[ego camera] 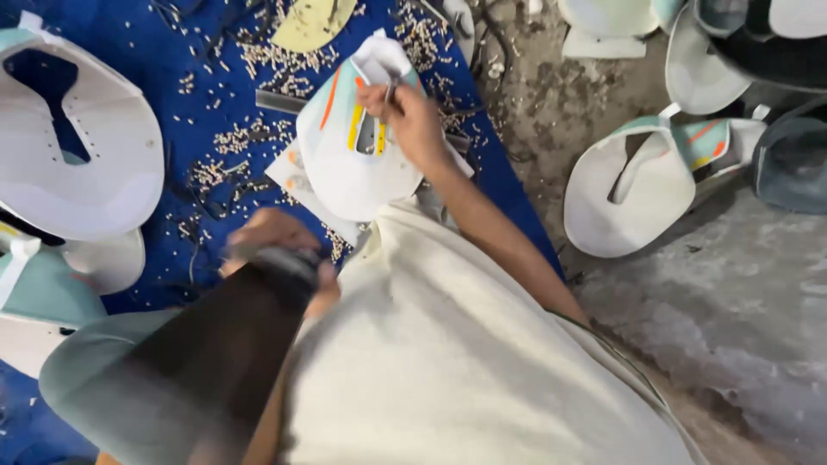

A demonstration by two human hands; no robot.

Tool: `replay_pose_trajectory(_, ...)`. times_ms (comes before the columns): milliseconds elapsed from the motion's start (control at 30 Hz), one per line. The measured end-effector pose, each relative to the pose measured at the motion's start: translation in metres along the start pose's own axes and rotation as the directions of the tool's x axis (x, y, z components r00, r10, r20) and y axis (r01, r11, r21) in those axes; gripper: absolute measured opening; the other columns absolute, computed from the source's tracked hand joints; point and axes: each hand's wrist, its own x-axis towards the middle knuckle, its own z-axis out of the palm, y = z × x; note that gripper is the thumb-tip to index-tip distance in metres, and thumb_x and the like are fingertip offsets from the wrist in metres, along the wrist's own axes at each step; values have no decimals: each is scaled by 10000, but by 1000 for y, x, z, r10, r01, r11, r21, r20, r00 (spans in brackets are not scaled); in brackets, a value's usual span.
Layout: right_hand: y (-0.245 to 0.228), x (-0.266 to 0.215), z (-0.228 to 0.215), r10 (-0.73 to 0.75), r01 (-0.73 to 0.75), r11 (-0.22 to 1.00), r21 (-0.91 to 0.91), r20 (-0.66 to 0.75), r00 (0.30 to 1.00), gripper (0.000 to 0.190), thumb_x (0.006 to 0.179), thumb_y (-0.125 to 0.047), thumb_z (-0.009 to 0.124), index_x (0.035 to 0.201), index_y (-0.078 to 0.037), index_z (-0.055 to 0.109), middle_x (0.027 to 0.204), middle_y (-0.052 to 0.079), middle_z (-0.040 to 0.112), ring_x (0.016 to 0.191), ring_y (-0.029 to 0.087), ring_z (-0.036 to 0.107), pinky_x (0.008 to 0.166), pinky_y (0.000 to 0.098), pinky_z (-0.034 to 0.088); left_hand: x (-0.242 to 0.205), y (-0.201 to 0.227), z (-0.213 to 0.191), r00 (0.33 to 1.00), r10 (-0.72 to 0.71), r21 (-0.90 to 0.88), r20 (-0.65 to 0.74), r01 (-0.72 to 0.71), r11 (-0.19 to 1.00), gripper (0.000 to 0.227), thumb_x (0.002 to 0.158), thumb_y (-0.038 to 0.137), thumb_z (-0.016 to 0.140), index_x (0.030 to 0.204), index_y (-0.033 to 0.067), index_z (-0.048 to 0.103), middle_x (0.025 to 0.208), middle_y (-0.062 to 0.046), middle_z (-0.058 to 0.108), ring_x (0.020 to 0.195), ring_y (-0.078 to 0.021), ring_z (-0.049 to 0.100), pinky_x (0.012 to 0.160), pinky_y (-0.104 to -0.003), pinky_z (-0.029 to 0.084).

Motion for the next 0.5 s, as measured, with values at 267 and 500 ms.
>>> replay_pose_trajectory(267,17,11,-13,-144,154,988,35,-190,971,151,1091,-121,584,1078,26,617,1035,147,773,890,188,721,827,316,610,3,14,13,922,-383,468,50,317,825,410,777,276,841,968,-17,626,780,-114,699,700,-212,719,645,-340,557)
replay_pose_trajectory(500,-14,8,5,-163,151,974,-168,-57,985,198,1043,-143,655,1076,50,677,1070,157,787,999,204,751,883,312,595,-55,-162,11,933,295,339,-205,-215,916,500,587,254,906,720,125,442,579,-30,404,512,-208,411,564,-349,334)
